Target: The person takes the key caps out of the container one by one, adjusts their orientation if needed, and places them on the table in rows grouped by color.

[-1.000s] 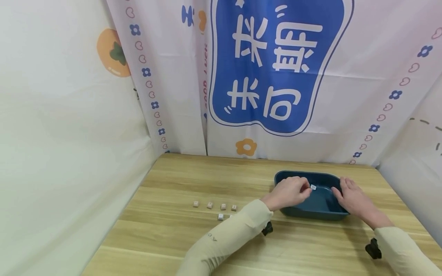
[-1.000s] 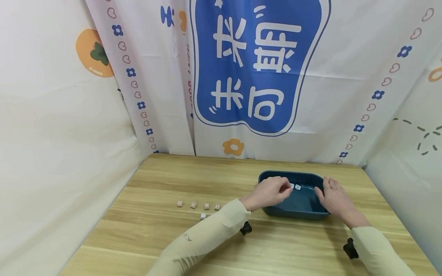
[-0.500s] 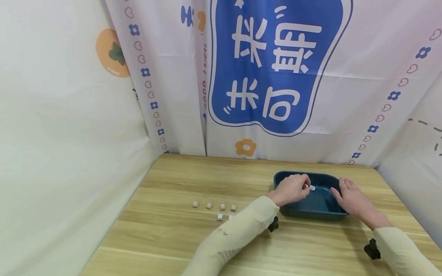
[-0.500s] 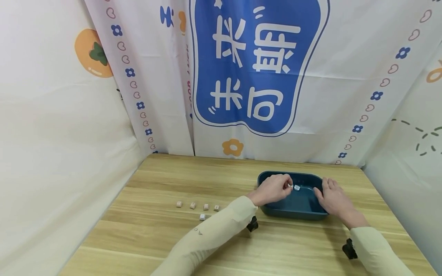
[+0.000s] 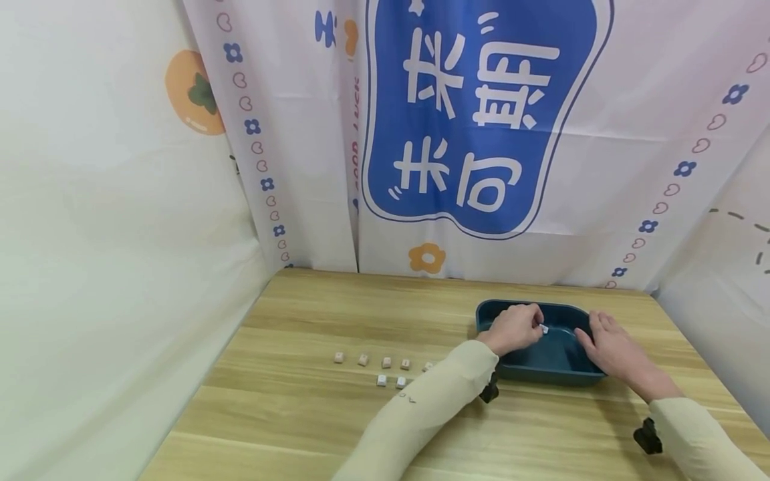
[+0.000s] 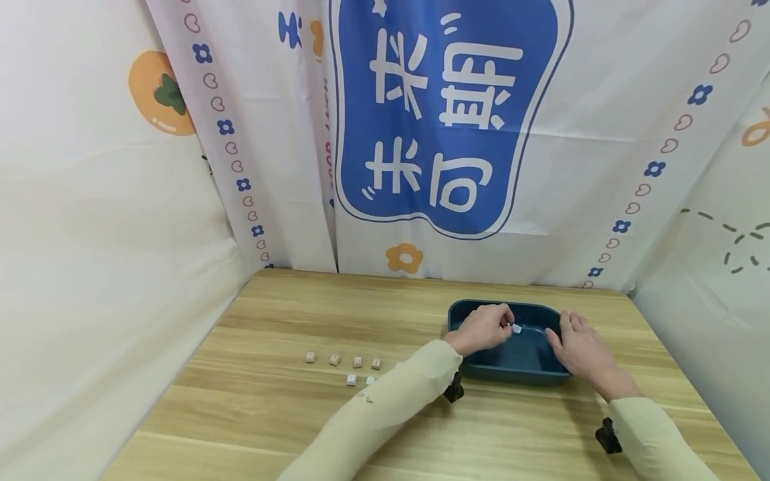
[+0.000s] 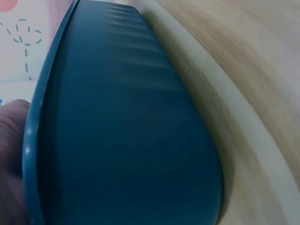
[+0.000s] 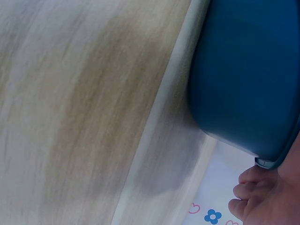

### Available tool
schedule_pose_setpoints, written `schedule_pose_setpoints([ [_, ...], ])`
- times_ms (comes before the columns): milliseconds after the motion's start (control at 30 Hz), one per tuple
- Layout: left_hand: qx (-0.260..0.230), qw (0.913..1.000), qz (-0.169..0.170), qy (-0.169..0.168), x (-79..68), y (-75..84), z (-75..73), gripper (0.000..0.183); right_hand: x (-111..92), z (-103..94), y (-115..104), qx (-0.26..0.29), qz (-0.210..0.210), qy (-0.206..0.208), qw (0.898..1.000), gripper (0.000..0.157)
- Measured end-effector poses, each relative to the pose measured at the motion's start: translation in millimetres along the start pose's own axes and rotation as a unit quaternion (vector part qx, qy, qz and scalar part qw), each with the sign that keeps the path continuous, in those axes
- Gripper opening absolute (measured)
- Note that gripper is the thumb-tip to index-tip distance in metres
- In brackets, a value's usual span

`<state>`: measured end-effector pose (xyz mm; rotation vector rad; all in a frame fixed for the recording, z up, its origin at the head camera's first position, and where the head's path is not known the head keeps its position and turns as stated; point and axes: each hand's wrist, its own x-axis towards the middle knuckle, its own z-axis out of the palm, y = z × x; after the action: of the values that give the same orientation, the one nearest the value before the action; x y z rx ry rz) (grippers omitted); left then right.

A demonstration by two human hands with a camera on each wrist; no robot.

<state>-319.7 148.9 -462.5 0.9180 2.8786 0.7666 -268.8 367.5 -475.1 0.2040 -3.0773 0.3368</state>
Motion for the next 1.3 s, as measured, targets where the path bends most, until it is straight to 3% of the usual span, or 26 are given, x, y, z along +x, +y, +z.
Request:
schedule_pose_setpoints([
  [267, -0.005, 0.9998, -0.02, 0.002, 3.8, 4.9, 11.7, 0.009, 0, 2.4, 1, 0.002, -0.002, 0.003, 1.0, 0.077],
  [700, -0.036, 0.9984, -0.044, 0.008, 12.7, 12.2, 18.5, 0.005, 0, 4.9, 2, 0.001, -0.007, 0.009, 1.0, 0.078],
  [900, -0.011, 0.9989, -0.045, 0.007, 22.1, 13.2, 20.7, 0.007, 0, 4.8, 3, 0.0, -0.007, 0.016, 1.0, 0.077],
  [1133, 0.031, 0.9963, -0.067, -0.043, 27.1, 17.4, 23.7, 0.018, -1, 3.1, 4, 0.001, -0.005, 0.012, 1.0, 0.076],
  [1300, 0.051, 0.9941, -0.086, -0.043, 29.2, 21.5, 24.8, 0.022, 0, 4.1, 3, -0.002, -0.009, 0.013, 1.0, 0.076],
])
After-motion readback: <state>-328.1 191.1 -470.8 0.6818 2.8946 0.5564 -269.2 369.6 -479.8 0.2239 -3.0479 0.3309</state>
